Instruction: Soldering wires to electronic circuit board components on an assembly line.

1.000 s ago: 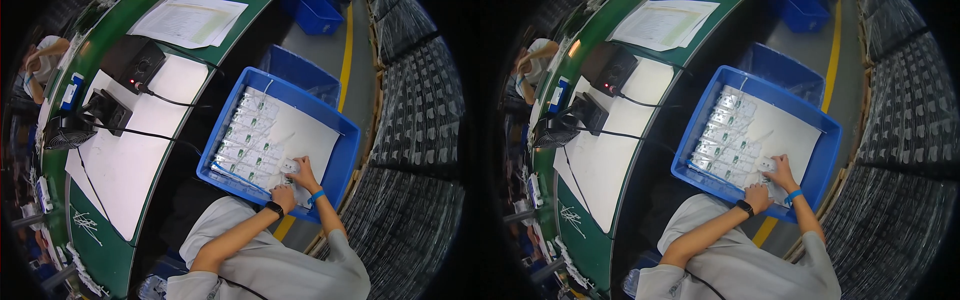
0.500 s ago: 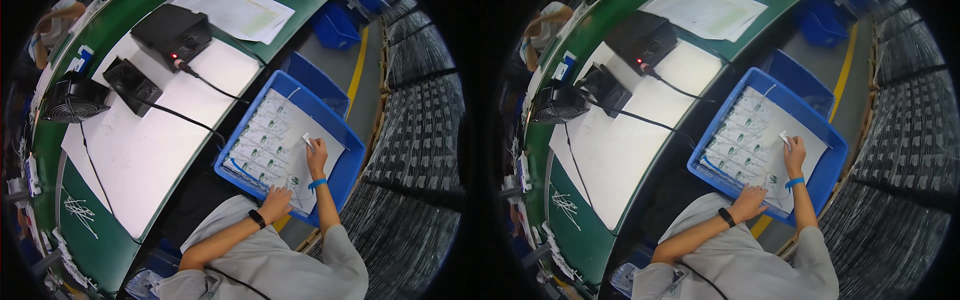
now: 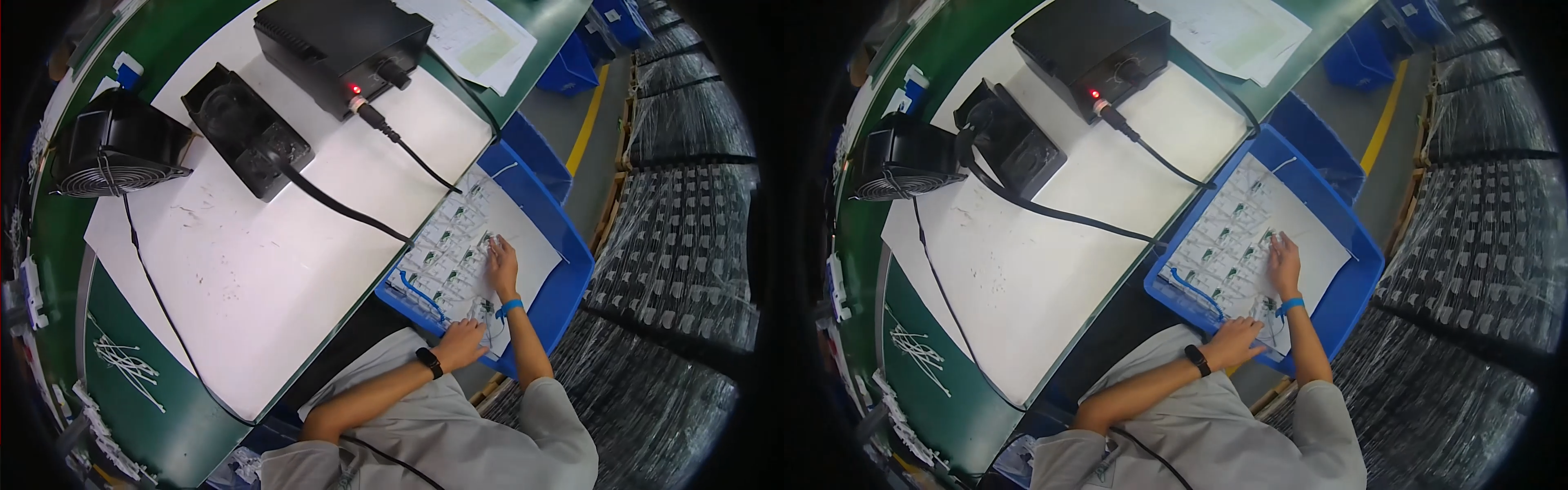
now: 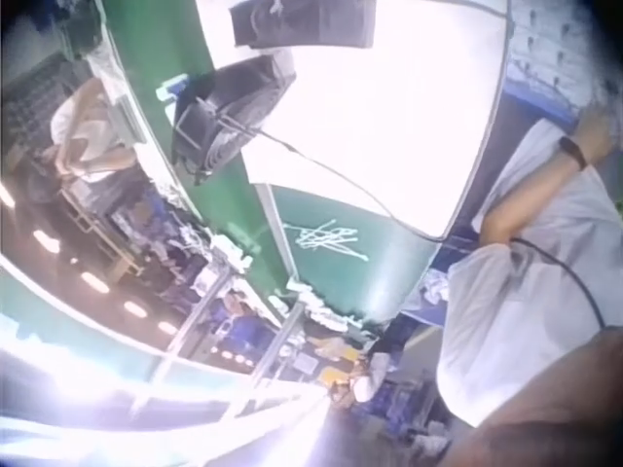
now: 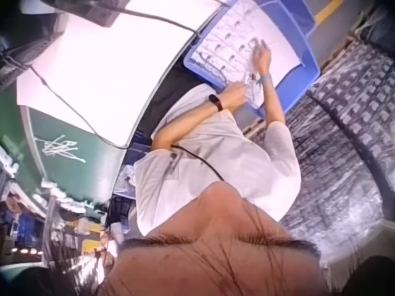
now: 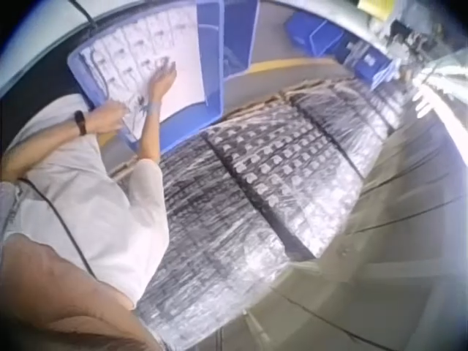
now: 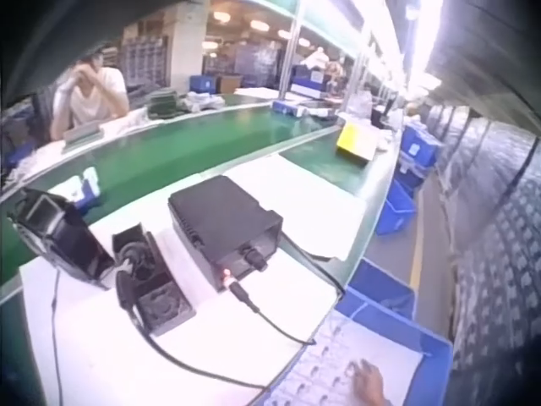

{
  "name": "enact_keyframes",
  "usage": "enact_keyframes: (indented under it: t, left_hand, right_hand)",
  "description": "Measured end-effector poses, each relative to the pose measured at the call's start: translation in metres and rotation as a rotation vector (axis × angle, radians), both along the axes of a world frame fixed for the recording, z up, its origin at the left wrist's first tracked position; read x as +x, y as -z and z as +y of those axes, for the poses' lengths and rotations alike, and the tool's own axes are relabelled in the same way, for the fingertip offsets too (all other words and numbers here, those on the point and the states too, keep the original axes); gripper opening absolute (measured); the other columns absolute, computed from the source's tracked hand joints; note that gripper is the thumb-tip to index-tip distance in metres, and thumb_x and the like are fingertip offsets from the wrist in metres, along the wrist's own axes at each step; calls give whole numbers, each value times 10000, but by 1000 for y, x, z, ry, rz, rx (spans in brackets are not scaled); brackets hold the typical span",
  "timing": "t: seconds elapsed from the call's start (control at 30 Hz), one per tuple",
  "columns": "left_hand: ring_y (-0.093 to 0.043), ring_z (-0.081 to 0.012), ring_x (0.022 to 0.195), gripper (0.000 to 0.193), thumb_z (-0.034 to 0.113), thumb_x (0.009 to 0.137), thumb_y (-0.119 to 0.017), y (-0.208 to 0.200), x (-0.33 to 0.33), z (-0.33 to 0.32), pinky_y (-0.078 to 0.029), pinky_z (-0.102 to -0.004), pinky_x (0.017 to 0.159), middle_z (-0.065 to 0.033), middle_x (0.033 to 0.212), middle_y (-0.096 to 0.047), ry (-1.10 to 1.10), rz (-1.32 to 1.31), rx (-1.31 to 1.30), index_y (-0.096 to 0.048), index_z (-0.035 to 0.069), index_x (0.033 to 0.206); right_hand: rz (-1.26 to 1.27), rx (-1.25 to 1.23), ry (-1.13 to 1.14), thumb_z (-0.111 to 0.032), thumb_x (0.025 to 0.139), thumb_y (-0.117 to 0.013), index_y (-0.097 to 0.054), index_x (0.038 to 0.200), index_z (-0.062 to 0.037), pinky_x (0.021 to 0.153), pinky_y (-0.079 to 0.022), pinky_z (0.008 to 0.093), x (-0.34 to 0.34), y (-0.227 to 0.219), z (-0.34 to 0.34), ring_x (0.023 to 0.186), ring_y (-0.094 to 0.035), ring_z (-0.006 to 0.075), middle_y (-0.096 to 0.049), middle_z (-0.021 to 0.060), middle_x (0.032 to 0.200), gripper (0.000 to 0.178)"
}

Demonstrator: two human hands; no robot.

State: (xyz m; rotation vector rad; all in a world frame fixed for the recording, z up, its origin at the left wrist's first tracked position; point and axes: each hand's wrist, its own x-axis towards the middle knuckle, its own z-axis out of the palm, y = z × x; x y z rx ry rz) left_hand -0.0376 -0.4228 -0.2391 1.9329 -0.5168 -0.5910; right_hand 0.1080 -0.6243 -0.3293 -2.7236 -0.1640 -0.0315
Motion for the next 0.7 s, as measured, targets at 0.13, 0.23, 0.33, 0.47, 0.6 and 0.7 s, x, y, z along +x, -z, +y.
enact_keyframes:
  t: [0.13, 0.23, 0.33, 0.47, 0.6, 0.7]
  left_hand:
    - [-602, -379, 1099, 515, 337, 905, -719, -2, 6, 6, -483, -482, 924, -186, 1136, -636, -11, 32, -41, -581, 5, 1275]
    - [-599, -383, 1105, 516, 329, 905, -718, -4, 9, 9, -493, -479, 920, -190, 1137, -636, -19, 61, -53, -579, -3, 1274]
    - [-597, -388, 1107, 518, 322, 905, -714, -5, 11, 8, -504, -481, 917, -198, 1135, -636, -21, 86, -70, -576, -12, 1275]
    - [-597, -399, 1104, 519, 305, 908, -705, 1, 8, 8, -508, -479, 925, -216, 1127, -636, -72, 76, -124, -573, -24, 1286]
    - [-597, -404, 1104, 515, 295, 910, -697, 0, 9, 10, -507, -477, 930, -223, 1126, -638, -87, 92, -140, -574, -31, 1289]
    - [-597, -406, 1106, 498, 288, 912, -691, 0, 10, 10, -506, -477, 934, -228, 1127, -640, -95, 108, -159, -582, -35, 1275]
  right_hand:
    - [2, -59, -49, -70, 892, -691, -700, 1172, -61, 1006, -513, 409, 24, -11, 4, 1196, -616, 369, -620, 149, 1368, 280]
    - [-3, -5, -67, -38, 877, -674, -675, 1018, -42, 914, -535, 419, 36, -15, 9, 1080, -655, 369, -666, 142, 1220, 141]
    - [76, -51, -40, -30, 865, -672, -648, 958, -44, 827, -535, 431, 43, -15, 3, 964, -667, 363, -676, 135, 1054, 97]
    - [-98, -57, -80, -28, 860, -682, -629, 911, -71, 759, -521, 450, 51, -22, 9, 875, -639, 358, -638, 112, 942, 85]
    - [-229, -213, -181, 1, 817, -705, -626, 887, -45, 752, -518, 426, 60, -26, 6, 883, -629, 340, -639, 119, 954, 116]
    - [-268, -263, -204, -15, 809, -712, -620, 882, -38, 755, -508, 437, 66, -22, 6, 890, -604, 339, -623, 120, 944, 119]
